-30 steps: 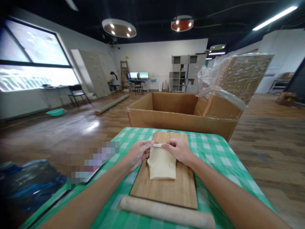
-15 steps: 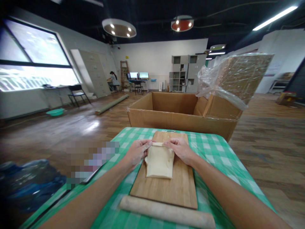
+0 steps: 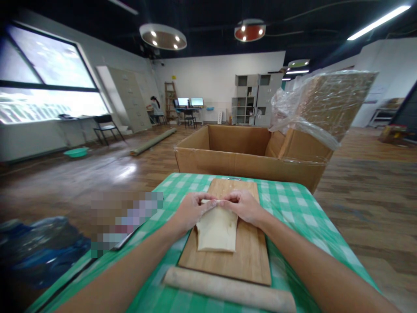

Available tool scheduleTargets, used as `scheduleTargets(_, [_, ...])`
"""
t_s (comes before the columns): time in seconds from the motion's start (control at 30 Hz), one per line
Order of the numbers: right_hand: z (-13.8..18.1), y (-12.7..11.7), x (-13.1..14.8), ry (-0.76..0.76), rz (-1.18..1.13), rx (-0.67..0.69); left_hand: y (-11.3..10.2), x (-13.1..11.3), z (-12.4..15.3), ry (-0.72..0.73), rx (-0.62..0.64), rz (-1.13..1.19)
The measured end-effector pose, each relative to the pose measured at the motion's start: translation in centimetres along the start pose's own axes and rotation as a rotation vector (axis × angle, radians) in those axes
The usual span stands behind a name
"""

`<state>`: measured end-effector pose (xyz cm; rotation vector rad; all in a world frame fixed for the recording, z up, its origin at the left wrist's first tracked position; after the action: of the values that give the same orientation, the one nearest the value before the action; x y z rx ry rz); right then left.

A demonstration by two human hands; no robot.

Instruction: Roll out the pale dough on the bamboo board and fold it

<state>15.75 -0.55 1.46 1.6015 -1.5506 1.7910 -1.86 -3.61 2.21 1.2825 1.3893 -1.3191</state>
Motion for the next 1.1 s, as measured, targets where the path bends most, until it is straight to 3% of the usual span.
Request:
scheduleTargets(0.23, [-0.1, -0.1, -0.4, 0.021, 0.068, -0.061, 0.2, -0.4, 0.1, 0.058, -0.031, -0.044])
scheduleTargets(0.4, [-0.1, 0.0, -1.1, 0.128, -0.325, -0.032, -1.2, 0.6, -0.6, 0.018, -0.118, 0.063])
scheduleTargets(0.5, [-0.3, -0.2, -1.6, 0.152, -0.437, -0.039, -2.2, 1.3, -1.0, -0.014, -0.182, 0.141])
scheduleTargets(0.7, [-0.6, -0.7, -1.7, 0.075, -0.36, -0.109, -2.2, 2.0, -1.4, -0.081, -0.147, 0.256])
scheduleTargets(0.87, [-0.3, -0.3, -1.1, 0.102, -0.352, -0.062, -1.9, 1.5, -0.9, -0.057, -0.118, 0.217])
scheduleTargets(1.1, [0.0, -0.5, -0.3, 0.032, -0.019, -0.043, -0.3, 1.2, -0.5, -0.061, -0.037, 0.153])
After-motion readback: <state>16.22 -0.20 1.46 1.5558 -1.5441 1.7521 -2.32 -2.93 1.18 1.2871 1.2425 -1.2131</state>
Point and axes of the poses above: each hand's wrist, its own z-axis away from the middle knuckle, its own y-axis out of the palm, x = y × z, the point moved 6 cm from there along -z, towards the middle knuckle, and after that the axes turned 8 degrees about z, right-handed, at the moved point
